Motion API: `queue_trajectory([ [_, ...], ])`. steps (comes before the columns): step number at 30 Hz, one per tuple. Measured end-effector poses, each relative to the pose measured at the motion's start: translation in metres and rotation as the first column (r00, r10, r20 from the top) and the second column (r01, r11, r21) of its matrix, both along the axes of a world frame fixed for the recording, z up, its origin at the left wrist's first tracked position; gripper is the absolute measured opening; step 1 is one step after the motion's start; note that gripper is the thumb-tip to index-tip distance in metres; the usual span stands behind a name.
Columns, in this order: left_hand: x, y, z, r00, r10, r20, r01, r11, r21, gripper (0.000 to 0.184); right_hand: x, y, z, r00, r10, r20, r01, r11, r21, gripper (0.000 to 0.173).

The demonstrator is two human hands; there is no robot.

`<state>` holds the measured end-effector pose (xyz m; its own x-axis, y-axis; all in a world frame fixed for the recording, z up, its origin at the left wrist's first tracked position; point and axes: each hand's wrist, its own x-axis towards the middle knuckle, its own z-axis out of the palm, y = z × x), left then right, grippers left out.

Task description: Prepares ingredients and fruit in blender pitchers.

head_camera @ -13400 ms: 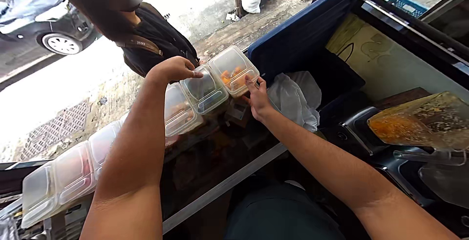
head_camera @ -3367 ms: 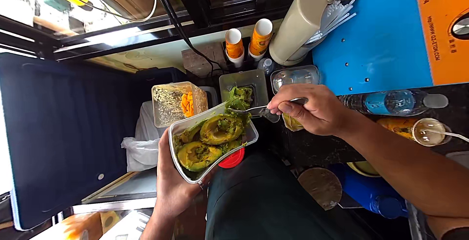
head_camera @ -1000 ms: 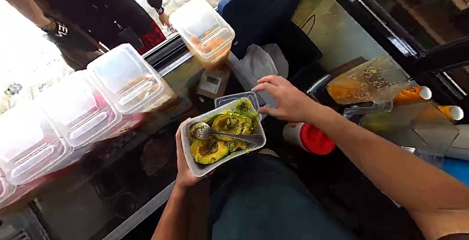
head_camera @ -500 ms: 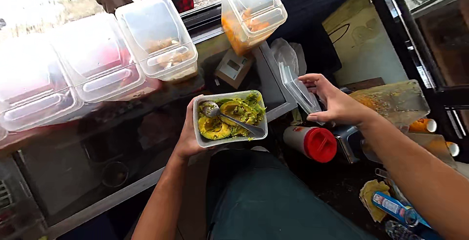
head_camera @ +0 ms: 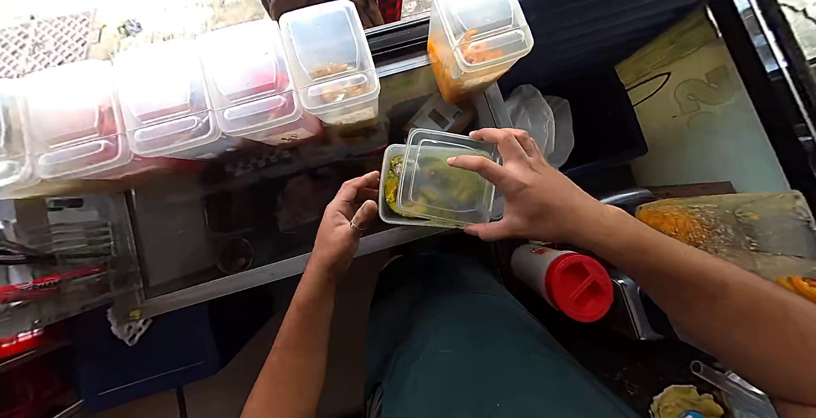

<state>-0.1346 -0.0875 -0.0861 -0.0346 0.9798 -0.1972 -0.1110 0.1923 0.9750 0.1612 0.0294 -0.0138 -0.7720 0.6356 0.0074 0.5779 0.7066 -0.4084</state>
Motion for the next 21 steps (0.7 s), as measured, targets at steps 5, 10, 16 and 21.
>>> queue_trajectory([
  [5,0.024,-0.003,0.023,0.971,0.231,0.057,-0.228,0.972,-0.057,0.034,-0.024,0.006,0.001,0.994,0.093,0.050,-0.090,0.995,-0.050,0.093],
  [10,0.036,0.001,0.029,0.939,0.340,-0.059,-0.344,0.934,-0.098,0.022,-0.028,0.006,0.001,0.990,0.110,0.087,-0.106,0.993,-0.053,0.093],
  [16,0.044,0.004,0.025,0.922,0.380,-0.072,-0.386,0.917,-0.100,0.019,-0.027,0.007,0.000,0.987,0.122,0.103,-0.121,0.993,-0.011,0.093],
  [21,0.021,0.021,0.039,0.978,0.205,0.035,-0.185,0.935,-0.303,0.024,0.006,0.012,-0.016,0.896,-0.437,-0.077,0.256,0.652,-0.713,0.084],
])
